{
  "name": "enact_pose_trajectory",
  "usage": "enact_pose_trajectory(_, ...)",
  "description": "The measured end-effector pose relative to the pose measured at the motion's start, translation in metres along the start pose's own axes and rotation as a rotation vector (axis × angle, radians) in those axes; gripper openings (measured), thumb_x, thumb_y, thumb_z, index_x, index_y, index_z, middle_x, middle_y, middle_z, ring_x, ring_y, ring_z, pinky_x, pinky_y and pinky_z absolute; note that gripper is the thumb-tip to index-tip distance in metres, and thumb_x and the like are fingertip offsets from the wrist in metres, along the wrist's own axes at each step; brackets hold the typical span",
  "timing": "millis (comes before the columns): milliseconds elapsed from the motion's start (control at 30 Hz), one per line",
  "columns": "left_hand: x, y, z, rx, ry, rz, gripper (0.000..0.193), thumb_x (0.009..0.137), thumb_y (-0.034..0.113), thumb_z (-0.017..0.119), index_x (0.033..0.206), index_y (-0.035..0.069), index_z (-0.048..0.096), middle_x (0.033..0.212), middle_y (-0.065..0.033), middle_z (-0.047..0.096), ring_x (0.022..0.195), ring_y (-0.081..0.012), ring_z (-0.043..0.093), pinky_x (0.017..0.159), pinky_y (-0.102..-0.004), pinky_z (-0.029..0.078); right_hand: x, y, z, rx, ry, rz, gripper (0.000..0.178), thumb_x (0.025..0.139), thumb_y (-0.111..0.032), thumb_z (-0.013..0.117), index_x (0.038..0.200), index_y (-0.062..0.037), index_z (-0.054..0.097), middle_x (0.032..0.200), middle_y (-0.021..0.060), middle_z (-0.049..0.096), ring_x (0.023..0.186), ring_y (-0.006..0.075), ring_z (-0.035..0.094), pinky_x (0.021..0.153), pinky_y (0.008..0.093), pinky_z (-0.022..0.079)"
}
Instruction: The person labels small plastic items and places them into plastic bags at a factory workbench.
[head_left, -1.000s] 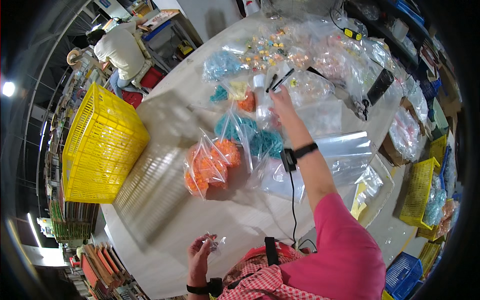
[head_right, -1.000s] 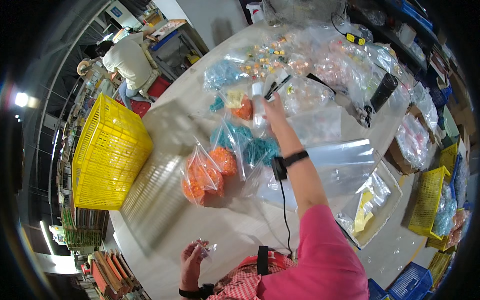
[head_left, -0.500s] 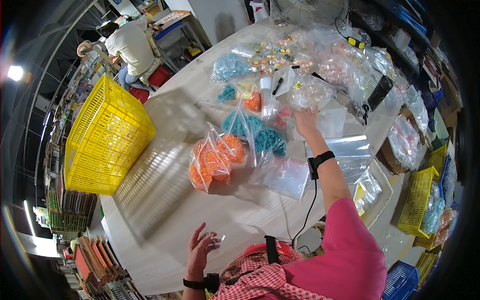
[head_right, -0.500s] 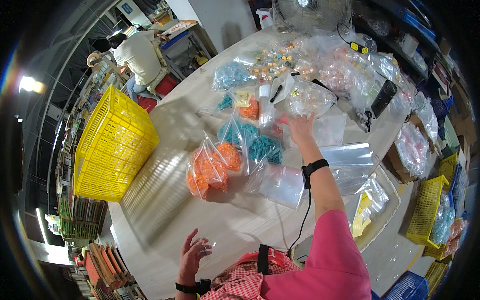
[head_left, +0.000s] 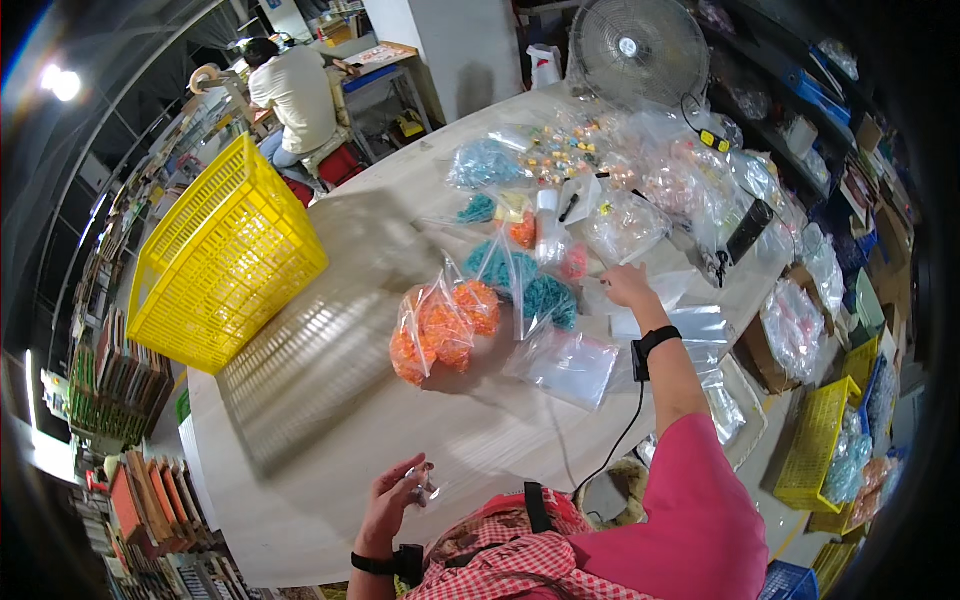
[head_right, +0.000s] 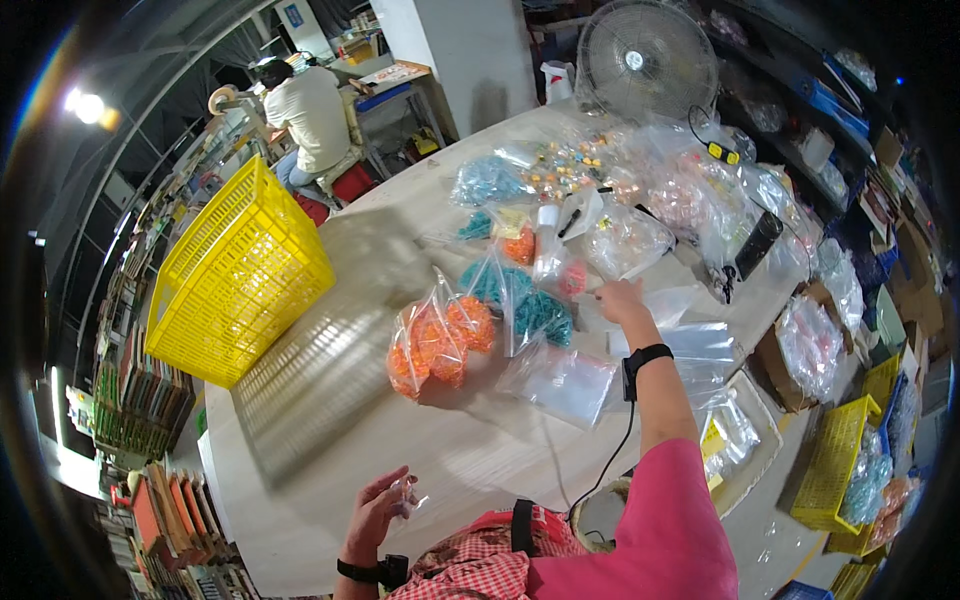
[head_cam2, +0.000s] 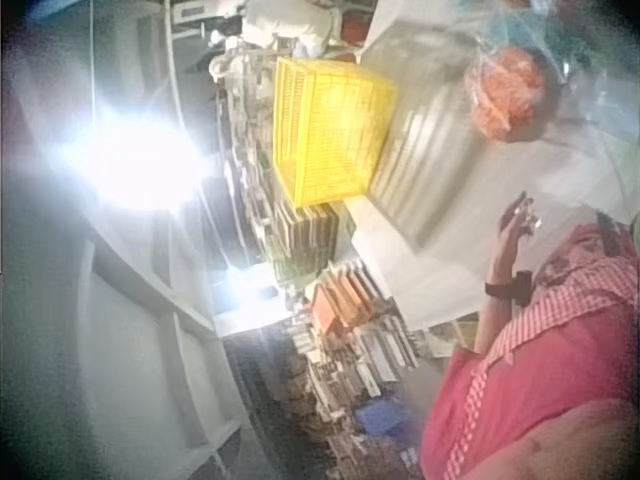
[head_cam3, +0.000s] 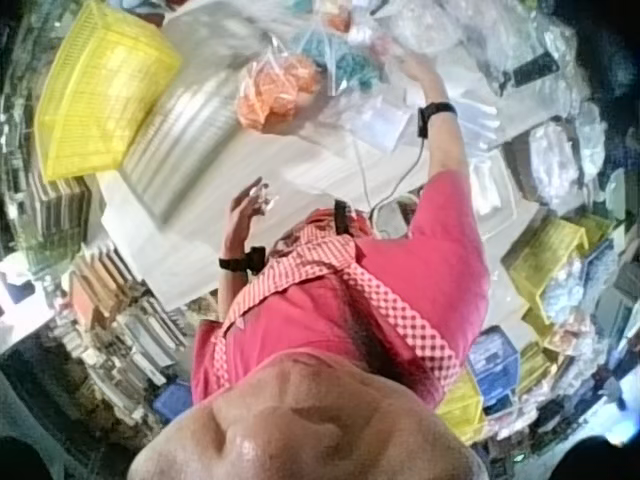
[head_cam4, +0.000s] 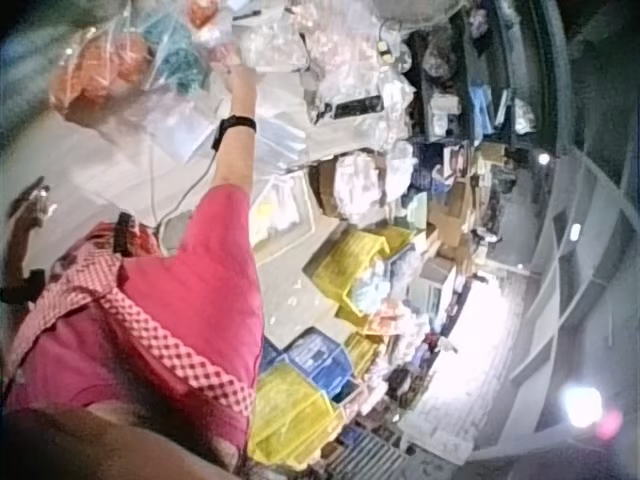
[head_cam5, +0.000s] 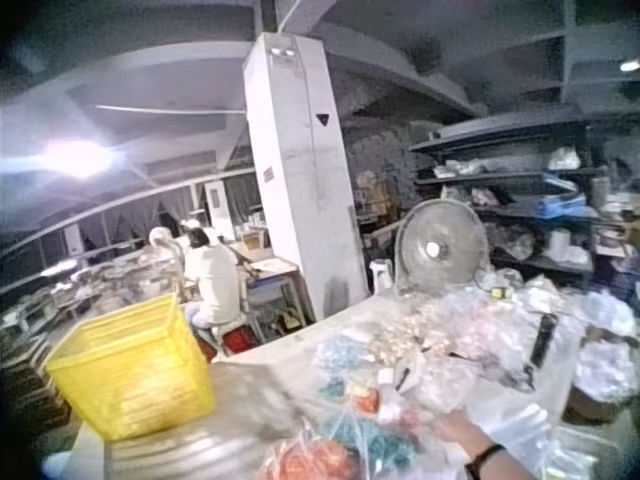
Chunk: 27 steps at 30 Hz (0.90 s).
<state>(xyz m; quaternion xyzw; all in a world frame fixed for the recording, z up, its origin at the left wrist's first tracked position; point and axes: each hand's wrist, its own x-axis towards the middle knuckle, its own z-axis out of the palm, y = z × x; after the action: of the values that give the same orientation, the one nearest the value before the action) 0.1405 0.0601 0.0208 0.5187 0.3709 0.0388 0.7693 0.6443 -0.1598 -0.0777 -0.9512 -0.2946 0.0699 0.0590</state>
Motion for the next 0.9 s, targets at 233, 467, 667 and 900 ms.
enact_pose_trajectory(233,-0.021,-0.020,-0.031,0.090,-0.005,0.090,0.032,0.098,0.021,0.057,0.121,0.000,0.063,0.104,-0.0069,0.069,0.083,-0.0087,0.062,0.065,-0.0253,0.050,-0.036,-0.007,-0.036,-0.189,0.130,-0.117,0.010,0.081,-0.013,0.060,0.086,-0.0142,0.069,0.095,0.0056,0.068,0.101,0.0242,0.062,0.110,0.0611,0.022)
enact_pose_trajectory(467,-0.049,-0.018,-0.072,0.161,-0.075,0.100,0.029,0.098,0.018,0.058,0.122,0.002,0.063,0.100,-0.0056,0.069,0.079,-0.0081,0.062,0.065,-0.0232,0.050,-0.148,-0.161,-0.125,0.078,0.150,-0.566,0.014,0.072,-0.008,0.056,0.084,-0.0087,0.064,0.086,0.0109,0.064,0.092,0.0291,0.062,0.107,0.0546,0.027)
enact_pose_trajectory(667,-0.066,-0.001,-0.079,0.380,-0.094,0.354,0.045,0.094,0.010,0.061,0.137,0.004,0.047,0.088,-0.0076,0.067,0.065,-0.0112,0.062,0.056,-0.0244,0.048,-0.214,-0.302,-0.039,0.158,-0.138,-0.999,0.015,0.064,-0.012,0.058,0.075,-0.0047,0.065,0.076,0.0162,0.063,0.078,0.0344,0.062,0.076,0.0486,0.044)
enact_pose_trajectory(900,-0.025,-0.058,-0.136,0.624,0.009,0.280,0.028,0.092,0.015,0.063,0.114,0.001,0.055,0.069,-0.0035,0.060,0.051,-0.0094,0.052,0.047,-0.0264,0.043,-0.277,-0.415,0.087,0.455,-0.144,-0.971,0.025,0.066,-0.031,0.068,0.071,-0.0061,0.066,0.070,0.0159,0.065,0.067,0.0365,0.063,0.060,0.0461,0.049)
